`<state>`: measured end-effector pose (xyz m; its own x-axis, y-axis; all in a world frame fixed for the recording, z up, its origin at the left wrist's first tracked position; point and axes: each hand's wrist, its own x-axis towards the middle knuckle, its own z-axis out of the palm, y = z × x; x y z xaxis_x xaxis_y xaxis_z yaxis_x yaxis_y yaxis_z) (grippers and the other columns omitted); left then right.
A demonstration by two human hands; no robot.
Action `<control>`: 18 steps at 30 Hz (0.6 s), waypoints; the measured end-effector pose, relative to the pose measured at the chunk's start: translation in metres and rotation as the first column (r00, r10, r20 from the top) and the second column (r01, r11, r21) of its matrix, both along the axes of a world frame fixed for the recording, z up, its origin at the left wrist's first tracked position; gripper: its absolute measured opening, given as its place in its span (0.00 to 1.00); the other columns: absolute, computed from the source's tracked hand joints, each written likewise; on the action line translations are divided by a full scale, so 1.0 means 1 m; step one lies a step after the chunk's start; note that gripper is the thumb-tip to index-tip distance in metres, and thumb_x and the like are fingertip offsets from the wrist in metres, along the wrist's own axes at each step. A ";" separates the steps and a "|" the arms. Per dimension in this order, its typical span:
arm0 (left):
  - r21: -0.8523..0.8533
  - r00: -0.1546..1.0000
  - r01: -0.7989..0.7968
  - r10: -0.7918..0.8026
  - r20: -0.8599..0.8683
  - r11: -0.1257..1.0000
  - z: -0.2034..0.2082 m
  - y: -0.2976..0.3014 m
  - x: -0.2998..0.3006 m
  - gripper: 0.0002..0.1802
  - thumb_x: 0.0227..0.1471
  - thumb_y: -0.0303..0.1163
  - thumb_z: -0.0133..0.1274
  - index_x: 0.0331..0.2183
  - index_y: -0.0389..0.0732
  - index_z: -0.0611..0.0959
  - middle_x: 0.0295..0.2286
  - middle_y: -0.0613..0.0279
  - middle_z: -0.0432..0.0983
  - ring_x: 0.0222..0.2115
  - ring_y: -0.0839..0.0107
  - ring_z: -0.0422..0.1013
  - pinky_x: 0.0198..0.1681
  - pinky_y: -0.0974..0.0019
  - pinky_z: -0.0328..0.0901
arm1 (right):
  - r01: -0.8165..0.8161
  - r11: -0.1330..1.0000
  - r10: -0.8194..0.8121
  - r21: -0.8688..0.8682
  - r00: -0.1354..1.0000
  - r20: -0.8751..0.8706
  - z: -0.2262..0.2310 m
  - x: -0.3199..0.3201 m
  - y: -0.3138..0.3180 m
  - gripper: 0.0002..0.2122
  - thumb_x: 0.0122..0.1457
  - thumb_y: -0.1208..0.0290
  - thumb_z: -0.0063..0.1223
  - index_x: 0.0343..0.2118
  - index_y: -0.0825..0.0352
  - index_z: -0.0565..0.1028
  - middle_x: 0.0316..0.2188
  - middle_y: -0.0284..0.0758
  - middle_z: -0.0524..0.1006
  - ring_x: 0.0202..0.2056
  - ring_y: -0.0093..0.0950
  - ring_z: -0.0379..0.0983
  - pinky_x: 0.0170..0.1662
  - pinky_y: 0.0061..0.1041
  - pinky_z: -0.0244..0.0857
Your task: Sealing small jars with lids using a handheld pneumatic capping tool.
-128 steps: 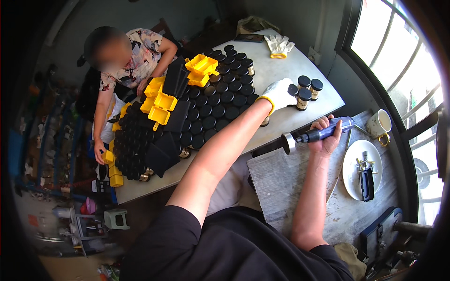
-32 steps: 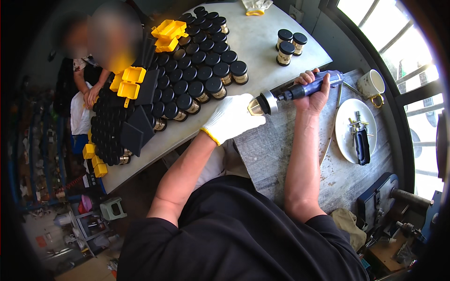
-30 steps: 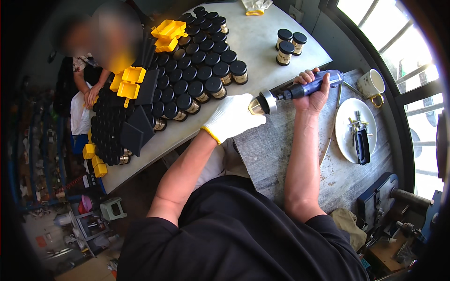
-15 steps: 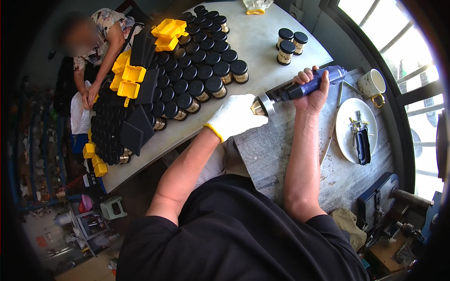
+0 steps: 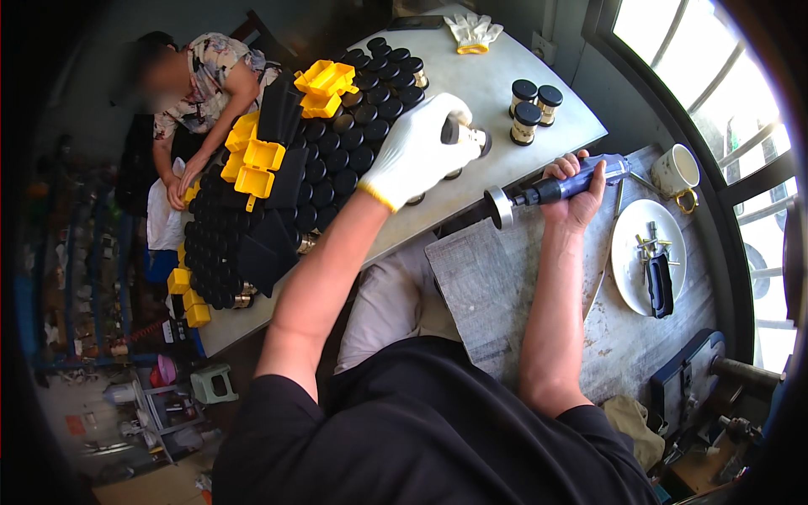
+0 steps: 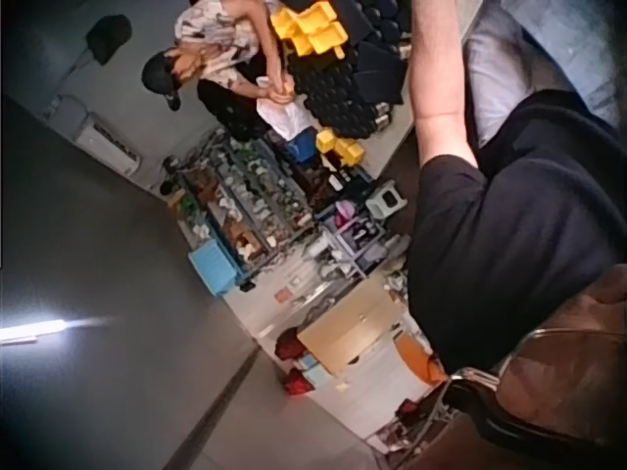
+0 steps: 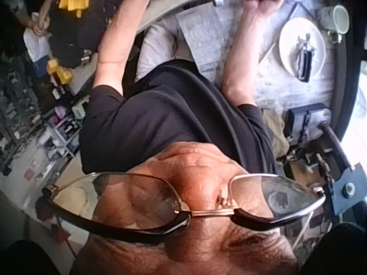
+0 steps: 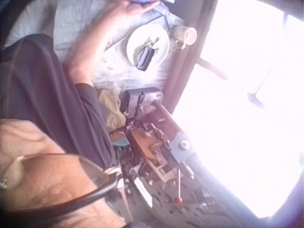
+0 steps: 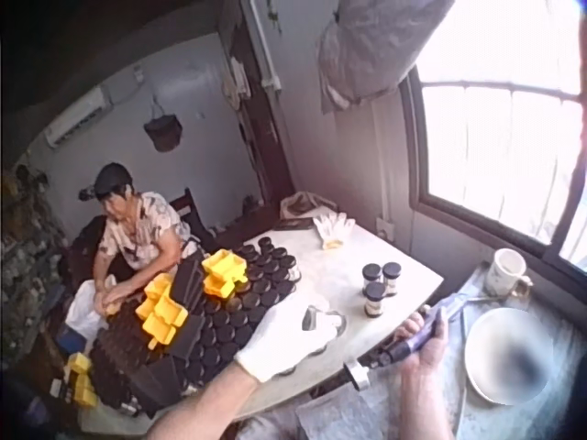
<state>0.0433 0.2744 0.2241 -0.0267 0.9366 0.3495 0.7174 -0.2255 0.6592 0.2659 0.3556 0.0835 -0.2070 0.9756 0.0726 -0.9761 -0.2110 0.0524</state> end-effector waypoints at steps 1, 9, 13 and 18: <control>-0.052 0.999 0.015 -0.017 -0.046 0.999 0.003 0.019 -0.002 0.16 0.45 0.39 0.63 0.33 0.41 0.80 0.32 0.53 0.77 0.33 0.55 0.74 0.39 0.59 0.69 | -0.007 1.000 0.007 0.001 1.000 -0.006 0.000 0.000 0.001 0.15 0.63 0.57 0.53 0.41 0.64 0.69 0.24 0.30 0.64 0.26 0.23 0.62 0.32 0.22 0.61; -0.159 0.704 0.019 -0.126 -0.699 0.987 -0.041 0.146 -0.049 0.12 0.48 0.36 0.54 0.38 0.50 0.82 0.39 0.56 0.76 0.41 0.55 0.74 0.45 0.54 0.67 | 0.003 1.000 -0.003 -0.018 1.000 0.000 0.003 -0.002 -0.002 0.14 0.63 0.58 0.54 0.41 0.64 0.69 0.24 0.30 0.65 0.25 0.21 0.62 0.32 0.21 0.60; -0.040 0.325 -0.045 -0.023 -0.945 0.998 -0.044 0.164 -0.048 0.15 0.48 0.34 0.52 0.41 0.50 0.83 0.41 0.56 0.77 0.44 0.53 0.73 0.46 0.50 0.66 | 0.000 1.000 0.000 0.000 0.999 -0.034 0.003 0.001 -0.001 0.15 0.62 0.60 0.56 0.41 0.67 0.69 0.24 0.30 0.64 0.26 0.22 0.62 0.32 0.21 0.61; -0.274 0.864 0.063 -0.190 -0.465 0.960 -0.032 0.135 0.004 0.42 0.42 0.39 0.62 0.59 0.44 0.68 0.51 0.48 0.71 0.53 0.51 0.68 0.54 0.57 0.64 | 0.009 1.000 -0.009 -0.014 1.000 0.004 0.000 0.001 0.000 0.14 0.63 0.57 0.54 0.40 0.63 0.69 0.24 0.30 0.65 0.26 0.22 0.62 0.32 0.22 0.61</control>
<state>0.0472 0.4091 0.1923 0.2103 0.9764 0.0495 0.9347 -0.2156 0.2826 0.2664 0.3551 0.0831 -0.1982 0.9785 0.0577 -0.9782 -0.2012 0.0510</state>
